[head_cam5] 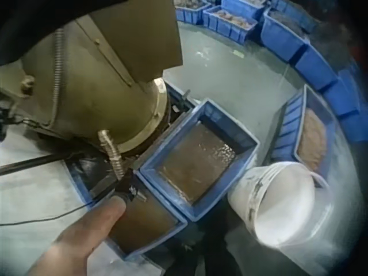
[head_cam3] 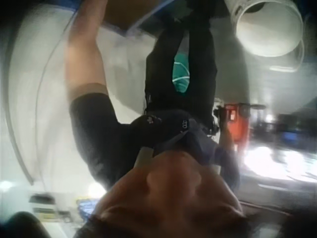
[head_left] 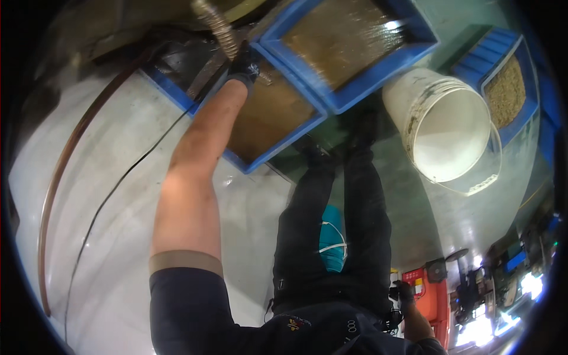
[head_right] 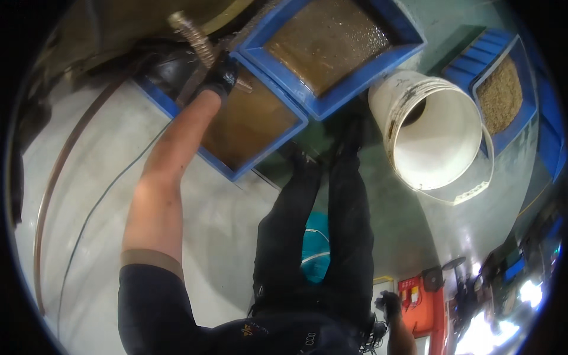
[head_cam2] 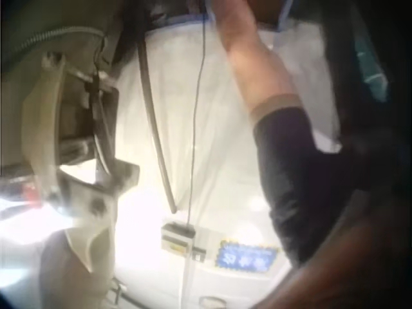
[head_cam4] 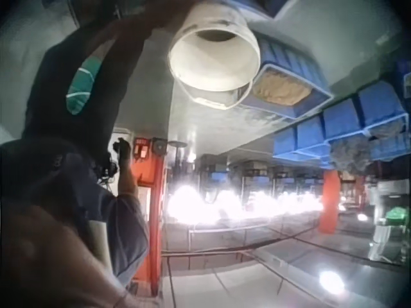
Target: The recorder shovels material from blue bins into a machine, pours a slurry-like substance from a bin into a bucket, and manually sieves material in a container.
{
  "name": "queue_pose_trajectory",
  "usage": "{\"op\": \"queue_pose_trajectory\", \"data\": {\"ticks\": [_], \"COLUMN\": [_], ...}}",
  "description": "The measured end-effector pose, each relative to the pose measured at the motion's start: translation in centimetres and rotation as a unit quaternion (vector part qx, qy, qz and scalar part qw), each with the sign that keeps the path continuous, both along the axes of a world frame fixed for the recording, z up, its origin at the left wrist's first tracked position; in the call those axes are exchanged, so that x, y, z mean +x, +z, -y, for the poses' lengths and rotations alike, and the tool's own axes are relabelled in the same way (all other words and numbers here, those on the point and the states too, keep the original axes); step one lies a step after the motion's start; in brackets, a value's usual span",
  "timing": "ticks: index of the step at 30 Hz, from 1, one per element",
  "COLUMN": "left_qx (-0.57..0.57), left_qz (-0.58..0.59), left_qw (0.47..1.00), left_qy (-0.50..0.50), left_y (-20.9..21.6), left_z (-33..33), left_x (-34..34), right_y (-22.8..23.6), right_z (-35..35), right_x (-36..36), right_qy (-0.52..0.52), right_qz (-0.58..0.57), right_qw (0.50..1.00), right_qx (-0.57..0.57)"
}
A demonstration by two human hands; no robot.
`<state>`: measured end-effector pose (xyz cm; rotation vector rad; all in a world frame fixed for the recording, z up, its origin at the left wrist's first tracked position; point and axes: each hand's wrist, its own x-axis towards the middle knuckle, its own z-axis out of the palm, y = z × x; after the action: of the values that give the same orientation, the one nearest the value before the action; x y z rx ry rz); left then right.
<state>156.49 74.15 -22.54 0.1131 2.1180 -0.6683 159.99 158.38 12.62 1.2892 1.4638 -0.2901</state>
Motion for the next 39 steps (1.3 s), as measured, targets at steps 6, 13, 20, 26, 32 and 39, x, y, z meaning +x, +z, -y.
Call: {"op": "queue_pose_trajectory", "data": {"ticks": [6, 13, 20, 26, 32, 39], "left_qx": [0.027, -0.022, -0.009, 0.024, 0.064, 0.324], "left_qz": [-0.001, 0.185, 0.078, 0.121, -0.02, -0.022], "left_qw": [0.993, 0.97, 0.978, 0.974, 0.965, 0.805], "left_qy": [0.113, 0.156, 0.192, 0.192, 0.253, 0.496], "left_y": [-5.5, -6.9, -6.5, -6.4, -10.8, -12.0], "left_z": [-1.9, -4.8, -6.0, -9.5, -10.5, -13.0], "left_x": [-0.4, 0.3, 3.1, 4.2, 8.1, 5.3], "right_y": [-2.3, -3.4, -4.3, -3.9, -4.7, -4.8], "right_z": [4.1, 2.1, 2.1, 2.5, 0.6, 0.3], "right_x": [-1.3, -0.2, 0.3, 0.7, 1.6, 2.1], "right_qy": [0.007, -0.003, 0.01, -0.011, -0.023, -0.01], "right_qz": [-0.008, -0.005, -0.005, -0.003, 0.002, 0.021], "right_qw": [1.0, 0.999, 0.999, 0.999, 0.999, 0.998], "right_qx": [0.025, 0.054, 0.046, 0.054, 0.034, 0.063]}}
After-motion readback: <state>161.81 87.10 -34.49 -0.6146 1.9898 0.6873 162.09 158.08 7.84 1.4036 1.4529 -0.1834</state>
